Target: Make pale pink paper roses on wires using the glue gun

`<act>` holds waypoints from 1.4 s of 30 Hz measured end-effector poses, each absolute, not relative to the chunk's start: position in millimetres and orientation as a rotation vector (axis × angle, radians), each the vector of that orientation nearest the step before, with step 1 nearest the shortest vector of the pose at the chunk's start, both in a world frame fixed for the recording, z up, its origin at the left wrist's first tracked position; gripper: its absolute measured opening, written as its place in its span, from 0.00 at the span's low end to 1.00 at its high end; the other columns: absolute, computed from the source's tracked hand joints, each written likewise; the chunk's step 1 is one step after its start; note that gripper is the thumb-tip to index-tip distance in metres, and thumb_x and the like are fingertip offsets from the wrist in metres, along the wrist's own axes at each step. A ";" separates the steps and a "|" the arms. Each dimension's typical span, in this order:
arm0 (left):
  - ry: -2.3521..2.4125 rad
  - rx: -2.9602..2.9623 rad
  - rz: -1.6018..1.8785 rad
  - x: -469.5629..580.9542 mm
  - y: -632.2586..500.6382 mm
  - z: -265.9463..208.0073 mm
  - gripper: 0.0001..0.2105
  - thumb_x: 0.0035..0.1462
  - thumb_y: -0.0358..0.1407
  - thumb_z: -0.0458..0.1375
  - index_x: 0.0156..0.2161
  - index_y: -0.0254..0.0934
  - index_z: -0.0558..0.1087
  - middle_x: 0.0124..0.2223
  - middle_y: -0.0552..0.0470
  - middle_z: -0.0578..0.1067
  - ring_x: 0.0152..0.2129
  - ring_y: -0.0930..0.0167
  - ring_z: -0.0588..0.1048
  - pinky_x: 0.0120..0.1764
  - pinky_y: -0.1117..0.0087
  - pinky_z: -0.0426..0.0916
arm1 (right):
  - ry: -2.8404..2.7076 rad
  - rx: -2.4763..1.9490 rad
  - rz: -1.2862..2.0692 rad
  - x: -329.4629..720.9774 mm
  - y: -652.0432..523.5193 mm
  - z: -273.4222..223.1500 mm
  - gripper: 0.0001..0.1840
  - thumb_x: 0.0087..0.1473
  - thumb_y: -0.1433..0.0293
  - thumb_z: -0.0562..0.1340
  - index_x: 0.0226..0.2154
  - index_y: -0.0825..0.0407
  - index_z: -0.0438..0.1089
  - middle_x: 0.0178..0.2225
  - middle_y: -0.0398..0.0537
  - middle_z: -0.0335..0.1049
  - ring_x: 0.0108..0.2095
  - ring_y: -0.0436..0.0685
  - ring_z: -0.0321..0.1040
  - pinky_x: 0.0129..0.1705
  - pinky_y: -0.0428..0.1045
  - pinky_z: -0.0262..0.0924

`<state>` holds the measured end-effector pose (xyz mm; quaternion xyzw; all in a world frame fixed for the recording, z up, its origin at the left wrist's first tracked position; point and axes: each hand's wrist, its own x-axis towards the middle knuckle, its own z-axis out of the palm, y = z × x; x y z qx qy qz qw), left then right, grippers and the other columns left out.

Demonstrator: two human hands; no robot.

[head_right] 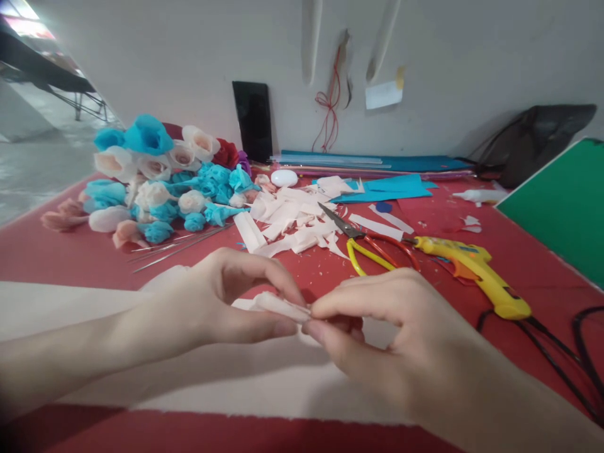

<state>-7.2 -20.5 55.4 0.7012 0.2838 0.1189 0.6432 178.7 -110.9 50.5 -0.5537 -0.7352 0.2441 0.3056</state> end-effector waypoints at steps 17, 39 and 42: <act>0.704 1.559 0.100 -3.8 -23.3 39.3 0.12 0.47 0.39 0.61 0.37 0.37 0.78 0.37 0.52 0.80 0.35 0.68 0.76 0.32 0.77 0.67 | -2.115 -1.512 0.742 181.6 -104.5 52.1 0.11 0.51 0.71 0.57 0.21 0.50 0.69 0.18 0.35 0.64 0.19 0.44 0.58 0.21 0.38 0.54; 0.786 1.522 0.237 -0.5 -30.2 28.0 0.10 0.48 0.38 0.61 0.34 0.36 0.79 0.32 0.52 0.80 0.31 0.70 0.76 0.29 0.78 0.68 | -2.390 -1.423 0.450 187.0 -103.1 44.8 0.12 0.58 0.72 0.55 0.27 0.54 0.71 0.22 0.42 0.65 0.23 0.48 0.61 0.24 0.44 0.51; 0.774 1.508 0.256 -0.4 -30.0 21.8 0.10 0.48 0.39 0.61 0.34 0.36 0.79 0.33 0.52 0.80 0.32 0.70 0.77 0.30 0.77 0.69 | -2.369 -1.477 0.501 189.3 -102.7 39.7 0.10 0.56 0.70 0.58 0.24 0.53 0.67 0.21 0.40 0.63 0.22 0.47 0.59 0.24 0.44 0.50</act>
